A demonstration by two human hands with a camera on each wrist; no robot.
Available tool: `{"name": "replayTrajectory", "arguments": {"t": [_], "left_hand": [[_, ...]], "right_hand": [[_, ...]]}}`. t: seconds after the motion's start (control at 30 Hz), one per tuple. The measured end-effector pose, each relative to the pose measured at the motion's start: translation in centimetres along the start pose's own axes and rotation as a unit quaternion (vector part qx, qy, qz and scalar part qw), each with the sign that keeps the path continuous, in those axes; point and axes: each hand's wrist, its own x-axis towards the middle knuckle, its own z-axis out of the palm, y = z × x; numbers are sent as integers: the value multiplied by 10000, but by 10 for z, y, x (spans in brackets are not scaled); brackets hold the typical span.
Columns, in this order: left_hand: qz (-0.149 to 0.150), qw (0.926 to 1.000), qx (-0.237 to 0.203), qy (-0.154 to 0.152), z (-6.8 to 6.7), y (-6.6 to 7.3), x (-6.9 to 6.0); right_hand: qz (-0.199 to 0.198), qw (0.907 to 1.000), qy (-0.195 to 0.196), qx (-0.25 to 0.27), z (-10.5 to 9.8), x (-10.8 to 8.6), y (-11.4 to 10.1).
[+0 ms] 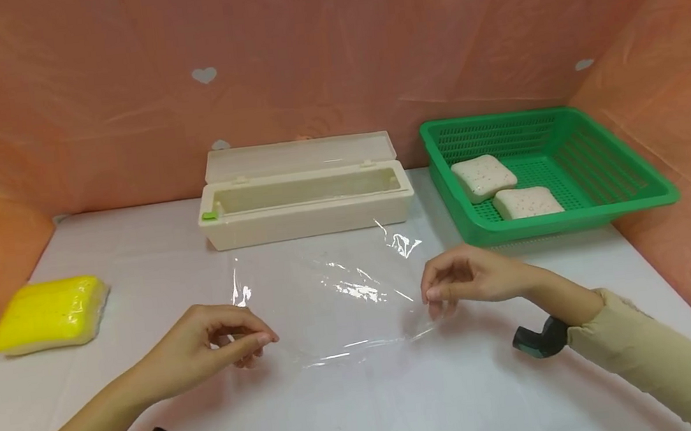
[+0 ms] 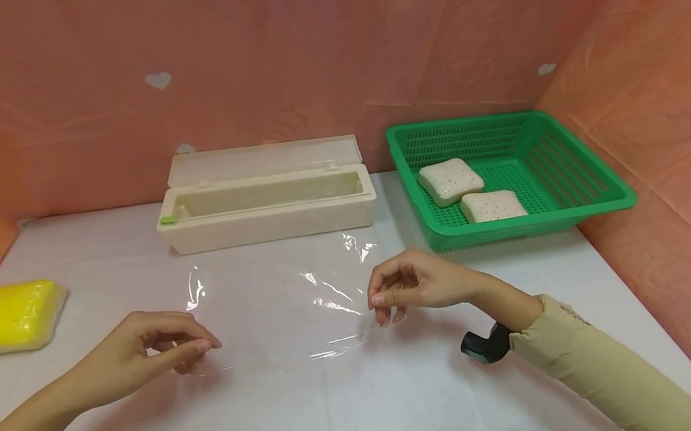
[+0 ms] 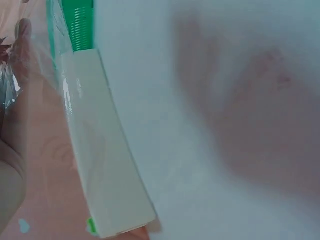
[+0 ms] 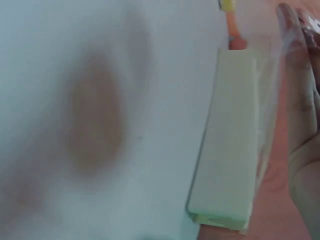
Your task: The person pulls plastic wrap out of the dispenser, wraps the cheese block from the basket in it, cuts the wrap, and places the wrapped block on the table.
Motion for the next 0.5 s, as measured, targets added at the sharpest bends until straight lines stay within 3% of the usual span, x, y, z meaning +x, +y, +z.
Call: {"name": "replayTrajectory", "arguments": {"t": [0.33,0.5], "left_hand": [[-397,9973,-311,-530,10,-14,-2],[-403,9956,-408,-744,12,-21,-5]], "right_hand": [[454,9961,-751,78,10,3,22],[700,9910,-1134,107,13,3,29]]}}
